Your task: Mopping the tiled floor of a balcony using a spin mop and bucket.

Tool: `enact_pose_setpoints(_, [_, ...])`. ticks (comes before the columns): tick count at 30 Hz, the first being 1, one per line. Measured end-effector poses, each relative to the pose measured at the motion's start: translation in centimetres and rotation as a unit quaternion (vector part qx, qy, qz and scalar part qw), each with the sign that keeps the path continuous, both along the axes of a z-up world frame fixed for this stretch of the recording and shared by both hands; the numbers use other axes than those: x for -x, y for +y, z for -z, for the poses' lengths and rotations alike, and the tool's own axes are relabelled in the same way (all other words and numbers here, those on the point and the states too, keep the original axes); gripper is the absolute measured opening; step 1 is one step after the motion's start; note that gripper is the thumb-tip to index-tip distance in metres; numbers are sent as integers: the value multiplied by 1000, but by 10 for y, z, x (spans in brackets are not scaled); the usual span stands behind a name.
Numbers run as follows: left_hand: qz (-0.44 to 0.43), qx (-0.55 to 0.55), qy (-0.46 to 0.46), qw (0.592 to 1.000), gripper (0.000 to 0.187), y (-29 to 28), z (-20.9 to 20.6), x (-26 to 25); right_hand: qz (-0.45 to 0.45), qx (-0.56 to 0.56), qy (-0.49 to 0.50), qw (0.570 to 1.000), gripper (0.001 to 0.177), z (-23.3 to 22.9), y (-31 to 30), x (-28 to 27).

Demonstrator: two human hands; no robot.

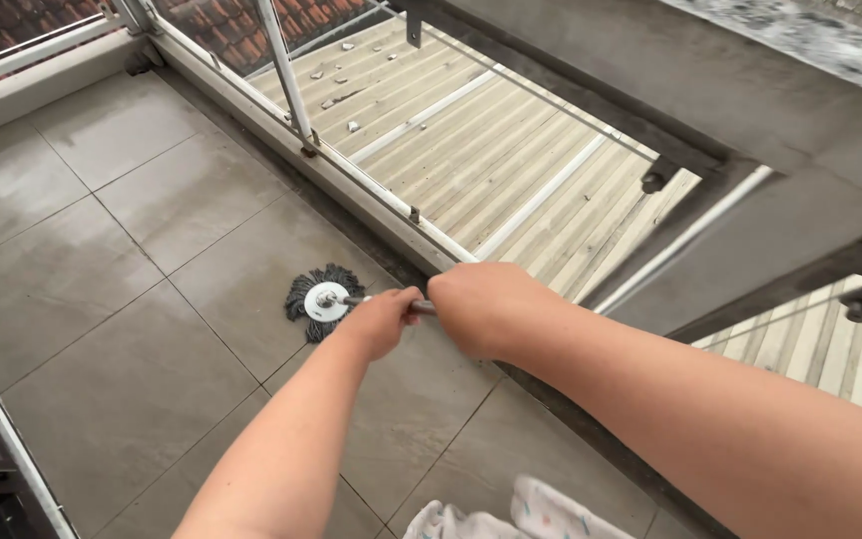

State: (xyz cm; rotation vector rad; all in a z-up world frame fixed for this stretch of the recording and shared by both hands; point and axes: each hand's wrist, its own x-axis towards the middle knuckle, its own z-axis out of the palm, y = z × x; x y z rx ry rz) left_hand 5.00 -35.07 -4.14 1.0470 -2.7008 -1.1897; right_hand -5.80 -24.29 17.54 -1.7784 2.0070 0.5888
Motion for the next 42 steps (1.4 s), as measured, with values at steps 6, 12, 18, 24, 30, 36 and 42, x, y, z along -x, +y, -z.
enact_pose_setpoints(6, [-13,-9,-46,999,26,-55,50,-4,-37,40,-40,998,15,57,-44,-3])
enact_pose_setpoints(12, [-38,27,-101,994,48,-53,59,5,-5,40,-40,998,15,68,-52,9])
enact_pose_setpoints(18, [-9,76,-48,996,28,-34,79,25,-34,16,-18,999,16,56,-25,26])
enact_pose_setpoints(24, [16,2,-16,1000,23,33,32,56,-45,-25,0,999,15,9,36,55])
enact_pose_setpoints(30, [54,-8,-35,998,22,123,-37,105,-37,-80,46,995,23,-42,109,105])
enact_pose_setpoints(36, [119,39,-29,992,27,193,-60,156,11,-119,79,990,52,-73,180,149])
enact_pose_setpoints(42, [153,11,-38,987,24,250,-93,180,-15,-168,104,980,45,-103,233,166])
